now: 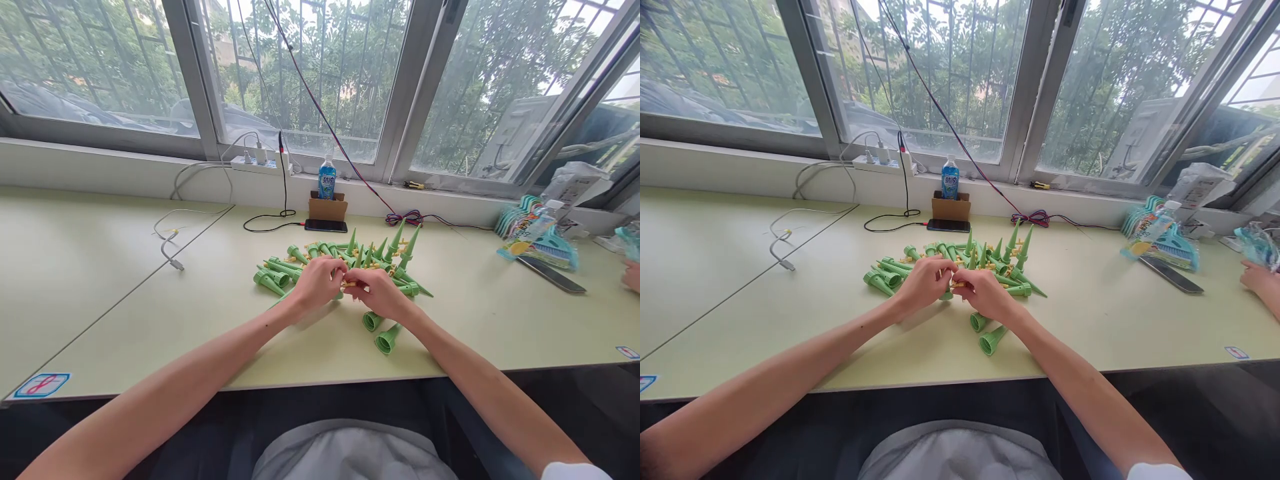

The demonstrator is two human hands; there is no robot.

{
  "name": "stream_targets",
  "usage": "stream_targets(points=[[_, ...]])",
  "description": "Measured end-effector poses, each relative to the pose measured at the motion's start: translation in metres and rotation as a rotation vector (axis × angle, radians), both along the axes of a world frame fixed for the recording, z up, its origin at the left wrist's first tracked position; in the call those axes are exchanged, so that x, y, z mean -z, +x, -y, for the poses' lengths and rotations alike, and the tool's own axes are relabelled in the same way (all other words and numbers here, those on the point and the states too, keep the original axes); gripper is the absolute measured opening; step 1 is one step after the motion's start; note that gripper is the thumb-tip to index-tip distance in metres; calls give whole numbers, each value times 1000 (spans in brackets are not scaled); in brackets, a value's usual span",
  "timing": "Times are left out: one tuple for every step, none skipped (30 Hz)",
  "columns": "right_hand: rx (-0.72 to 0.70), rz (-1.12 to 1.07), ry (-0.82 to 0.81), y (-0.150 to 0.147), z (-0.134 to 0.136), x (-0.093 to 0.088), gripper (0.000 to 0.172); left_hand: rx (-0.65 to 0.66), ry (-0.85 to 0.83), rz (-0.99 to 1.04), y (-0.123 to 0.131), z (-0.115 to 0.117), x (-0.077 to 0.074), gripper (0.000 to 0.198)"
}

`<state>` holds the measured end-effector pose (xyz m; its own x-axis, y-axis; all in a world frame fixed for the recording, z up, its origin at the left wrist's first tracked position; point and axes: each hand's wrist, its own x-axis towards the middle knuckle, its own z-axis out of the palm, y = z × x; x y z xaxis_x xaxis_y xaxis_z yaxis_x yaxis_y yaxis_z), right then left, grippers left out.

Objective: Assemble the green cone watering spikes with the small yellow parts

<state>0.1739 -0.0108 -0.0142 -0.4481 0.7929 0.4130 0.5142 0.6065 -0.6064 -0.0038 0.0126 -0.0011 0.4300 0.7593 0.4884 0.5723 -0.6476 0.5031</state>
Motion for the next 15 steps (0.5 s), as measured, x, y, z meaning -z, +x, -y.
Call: stream_targets(points=[[7,-3,6,0,0,0,7,2,-1,1,0,0,0,29],[15,-7,15,0,-1,1,7,2,0,3,0,0,0,30],[21,-12,23,1,-1,1,7,3,2,3,0,0,0,30],[24,-22,30,1,-1,2,9,3,5,2,0,0,0,30],[25,-35,33,1,-2,3,11,3,8,0,0,0,0,31],[23,-50,33,1,-2,3,13,2,10,-2,0,0,0,31],[21,-65,30,1,-2,4,14,0,11,-4,0,-1,0,31],[19,-77,28,1,-2,4,16,0,11,-7,0,-1,1,31],[18,-86,25,1,-2,4,16,0,11,-9,0,-1,1,31],[17,-91,23,1,-2,4,16,-1,10,-9,0,-2,1,31],[16,-94,21,1,-2,4,16,-3,9,-10,0,-2,1,31],[15,-93,18,1,-1,4,16,-5,7,-9,0,-2,1,31],[13,-87,16,1,-1,3,15,-5,5,-8,0,-2,1,31],[12,-75,13,1,-1,3,13,-6,3,-6,0,-2,1,30],[14,-56,10,1,-1,3,11,-4,1,-3,0,-2,1,30]])
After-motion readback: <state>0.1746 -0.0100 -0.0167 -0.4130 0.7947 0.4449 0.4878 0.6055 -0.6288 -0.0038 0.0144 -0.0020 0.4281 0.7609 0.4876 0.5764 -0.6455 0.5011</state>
